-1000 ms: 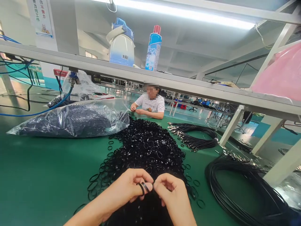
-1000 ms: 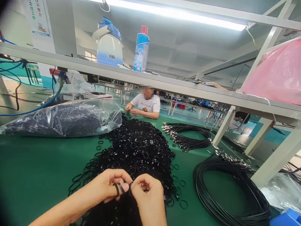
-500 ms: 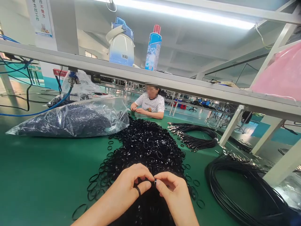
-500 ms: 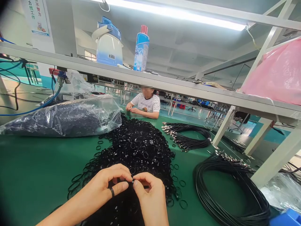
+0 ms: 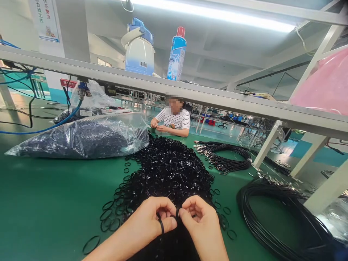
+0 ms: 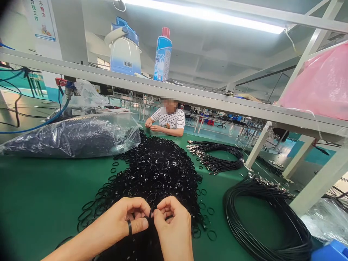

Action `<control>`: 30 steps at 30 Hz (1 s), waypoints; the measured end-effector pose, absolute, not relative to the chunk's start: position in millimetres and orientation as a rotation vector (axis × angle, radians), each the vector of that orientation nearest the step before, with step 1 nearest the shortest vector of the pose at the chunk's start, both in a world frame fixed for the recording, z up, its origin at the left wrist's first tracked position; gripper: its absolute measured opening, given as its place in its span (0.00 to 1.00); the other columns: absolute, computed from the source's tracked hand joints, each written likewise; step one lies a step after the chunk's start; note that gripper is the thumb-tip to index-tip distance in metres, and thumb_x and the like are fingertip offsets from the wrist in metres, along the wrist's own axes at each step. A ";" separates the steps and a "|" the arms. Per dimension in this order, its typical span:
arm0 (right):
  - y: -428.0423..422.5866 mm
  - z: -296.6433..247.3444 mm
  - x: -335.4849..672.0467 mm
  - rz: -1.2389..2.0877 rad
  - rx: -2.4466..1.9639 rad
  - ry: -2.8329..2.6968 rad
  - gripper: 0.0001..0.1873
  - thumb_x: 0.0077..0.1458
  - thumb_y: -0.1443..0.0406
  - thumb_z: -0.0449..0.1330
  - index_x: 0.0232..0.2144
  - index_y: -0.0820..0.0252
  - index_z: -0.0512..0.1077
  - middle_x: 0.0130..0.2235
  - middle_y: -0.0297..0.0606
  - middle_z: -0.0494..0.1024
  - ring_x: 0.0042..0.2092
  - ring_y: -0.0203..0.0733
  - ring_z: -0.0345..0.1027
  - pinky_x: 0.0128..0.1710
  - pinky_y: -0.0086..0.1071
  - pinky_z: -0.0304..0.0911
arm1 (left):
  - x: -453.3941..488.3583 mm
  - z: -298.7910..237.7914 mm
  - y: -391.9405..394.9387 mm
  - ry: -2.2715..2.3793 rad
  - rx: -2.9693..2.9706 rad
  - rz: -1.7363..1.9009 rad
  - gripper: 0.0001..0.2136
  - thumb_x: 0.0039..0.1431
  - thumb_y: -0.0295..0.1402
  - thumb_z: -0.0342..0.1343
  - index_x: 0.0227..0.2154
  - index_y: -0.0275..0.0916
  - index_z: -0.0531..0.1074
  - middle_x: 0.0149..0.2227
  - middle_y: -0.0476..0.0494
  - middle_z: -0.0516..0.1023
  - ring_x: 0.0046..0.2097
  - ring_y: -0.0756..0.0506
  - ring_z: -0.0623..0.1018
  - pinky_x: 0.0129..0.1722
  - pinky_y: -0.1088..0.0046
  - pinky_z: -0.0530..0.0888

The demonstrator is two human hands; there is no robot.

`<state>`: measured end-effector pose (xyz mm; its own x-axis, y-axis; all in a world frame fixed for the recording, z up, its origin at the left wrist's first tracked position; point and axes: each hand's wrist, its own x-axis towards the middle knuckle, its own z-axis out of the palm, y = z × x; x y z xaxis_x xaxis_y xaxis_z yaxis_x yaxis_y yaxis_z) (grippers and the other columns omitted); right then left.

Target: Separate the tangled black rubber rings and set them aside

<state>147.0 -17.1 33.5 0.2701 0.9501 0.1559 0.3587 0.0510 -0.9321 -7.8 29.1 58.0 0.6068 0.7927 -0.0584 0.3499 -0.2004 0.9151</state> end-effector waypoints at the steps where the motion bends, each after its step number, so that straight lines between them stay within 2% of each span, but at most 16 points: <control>1: -17.3 33.4 146.5 0.704 -1.514 -1.276 0.03 0.47 0.65 0.56 0.26 0.58 0.69 0.27 0.33 0.73 0.31 0.39 0.67 0.29 0.28 0.60 | -7.4 56.2 29.2 0.926 1.790 0.534 0.06 0.48 0.33 0.56 0.28 0.37 0.73 0.23 0.55 0.66 0.28 0.51 0.63 0.27 0.77 0.60; 7: -19.4 35.6 144.7 0.667 -1.527 -1.313 0.05 0.49 0.65 0.55 0.27 0.59 0.70 0.28 0.34 0.75 0.31 0.38 0.67 0.28 0.27 0.60 | -5.2 55.0 26.8 0.946 1.748 0.571 0.07 0.49 0.35 0.54 0.25 0.36 0.71 0.21 0.56 0.62 0.26 0.52 0.59 0.26 0.77 0.57; 14: -26.1 51.1 146.0 0.703 -1.534 -1.435 0.09 0.52 0.62 0.57 0.25 0.58 0.74 0.29 0.33 0.77 0.31 0.38 0.69 0.27 0.26 0.59 | -7.0 62.1 27.1 1.062 1.710 0.625 0.08 0.48 0.36 0.54 0.27 0.38 0.73 0.25 0.53 0.68 0.31 0.49 0.64 0.30 0.76 0.60; 19: -26.9 52.9 145.3 0.693 -1.594 -1.477 0.09 0.51 0.62 0.57 0.25 0.57 0.76 0.27 0.33 0.78 0.29 0.38 0.68 0.26 0.26 0.58 | -7.1 63.2 26.1 1.068 1.746 0.584 0.08 0.48 0.37 0.54 0.26 0.37 0.72 0.24 0.54 0.66 0.29 0.50 0.63 0.28 0.76 0.59; 25: -26.6 53.7 142.4 0.641 -1.633 -1.530 0.09 0.49 0.66 0.54 0.22 0.59 0.72 0.24 0.33 0.74 0.26 0.36 0.63 0.24 0.26 0.56 | -5.5 57.1 26.9 1.029 1.799 0.582 0.07 0.48 0.34 0.53 0.24 0.36 0.72 0.22 0.55 0.64 0.27 0.51 0.61 0.26 0.77 0.58; 30: -27.8 53.6 141.1 0.585 -1.668 -1.500 0.08 0.47 0.69 0.52 0.19 0.58 0.66 0.21 0.29 0.66 0.24 0.34 0.57 0.24 0.25 0.53 | -5.4 60.3 27.9 1.025 1.802 0.581 0.06 0.45 0.29 0.51 0.23 0.36 0.72 0.21 0.55 0.65 0.26 0.52 0.61 0.25 0.77 0.58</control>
